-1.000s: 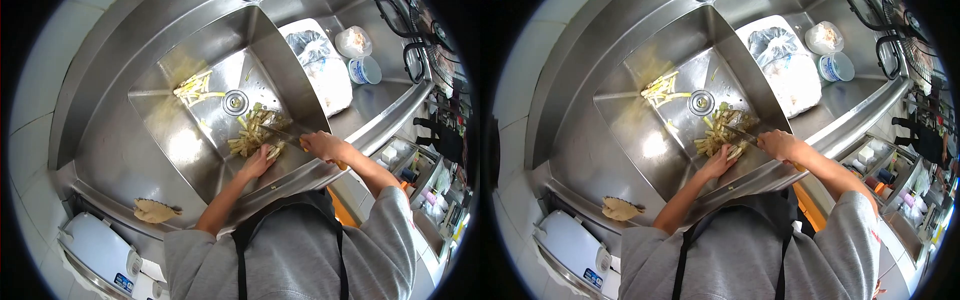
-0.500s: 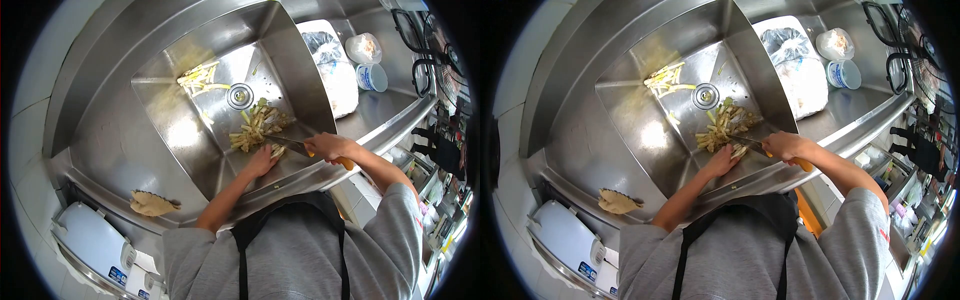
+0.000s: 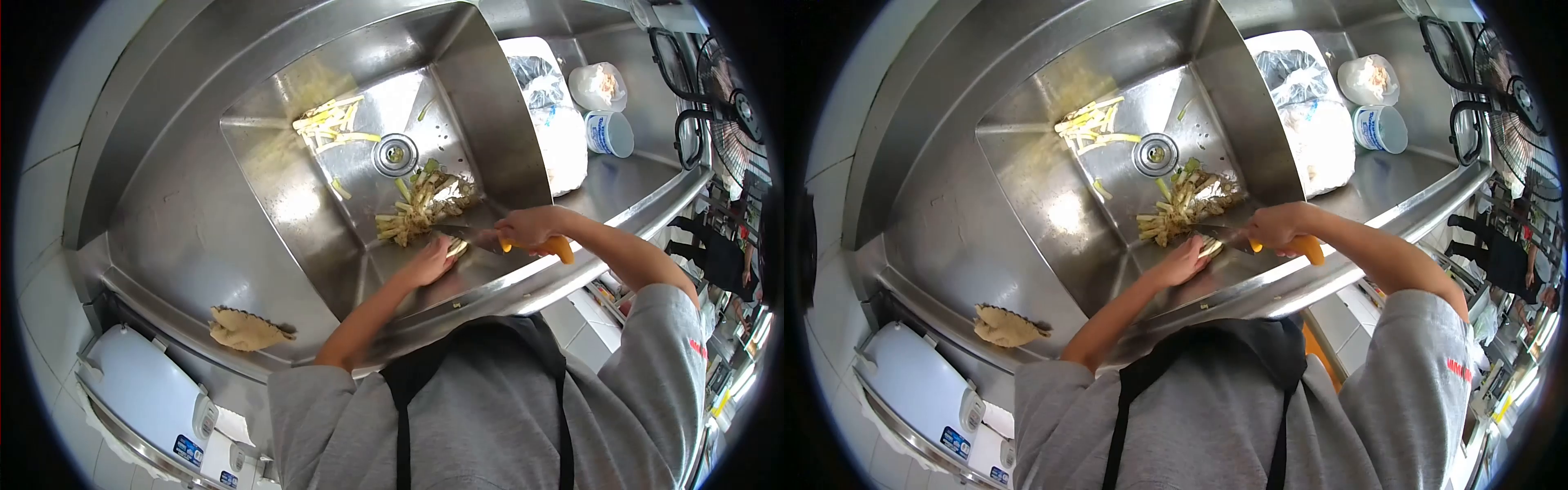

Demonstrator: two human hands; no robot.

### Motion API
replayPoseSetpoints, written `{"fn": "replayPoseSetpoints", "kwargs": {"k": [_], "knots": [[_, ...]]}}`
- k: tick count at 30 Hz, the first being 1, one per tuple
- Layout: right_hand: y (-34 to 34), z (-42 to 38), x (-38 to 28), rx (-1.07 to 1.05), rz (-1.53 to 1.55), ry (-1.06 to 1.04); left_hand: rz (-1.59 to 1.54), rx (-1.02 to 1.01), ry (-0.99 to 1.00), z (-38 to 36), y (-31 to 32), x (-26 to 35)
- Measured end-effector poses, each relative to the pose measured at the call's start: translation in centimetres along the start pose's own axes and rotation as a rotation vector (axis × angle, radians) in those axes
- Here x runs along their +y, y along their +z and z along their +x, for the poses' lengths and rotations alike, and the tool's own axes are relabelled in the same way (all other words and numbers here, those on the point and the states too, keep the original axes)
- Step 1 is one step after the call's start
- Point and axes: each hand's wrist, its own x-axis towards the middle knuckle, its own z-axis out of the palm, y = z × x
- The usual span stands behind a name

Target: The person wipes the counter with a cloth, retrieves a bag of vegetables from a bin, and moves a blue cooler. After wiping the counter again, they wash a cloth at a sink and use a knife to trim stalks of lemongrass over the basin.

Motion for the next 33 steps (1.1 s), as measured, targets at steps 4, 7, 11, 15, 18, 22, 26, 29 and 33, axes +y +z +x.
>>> {"fn": "replayPoseSetpoints", "kwargs": {"k": [4,7,11,15,18,22,26,29,33], "knots": [[-0.6,2.4,-1.1,-0.080,0.045,0.036,-0.030,-0.040,0.021,0.5,0.0,-0.5],[0.5,5.3,-0.1,-0.100,0.011,-0.031,-0.025,-0.020,0.019,0.1,0.1,-0.5],[1.6,7.5,0.8,-0.150,0.098,-0.031,-0.101,-0.080,-0.107,0.3,-0.6,0.4],[1.6,10.6,1.6,-0.126,0.152,-0.002,-0.112,0.011,-0.039,0.1,0.3,-0.7],[1.7,9.7,1.1,-0.163,0.193,0.056,-0.269,-0.048,-0.066,0.3,-0.4,-0.8],[0.4,5.5,0.2,-0.166,0.128,0.163,-0.235,-0.395,-0.374,1.3,-4.1,-1.1],[0.8,1.9,1.2,-0.055,-0.150,0.097,-0.428,0.267,-0.419,2.1,-7.5,-5.1],[0.7,0.6,0.9,0.056,-0.208,0.106,-1.043,0.611,-0.453,5.2,-13.3,-8.2],[0.5,-0.1,0.8,0.094,-0.162,0.123,-0.899,0.939,-0.529,9.3,-12.7,-11.8]]}}
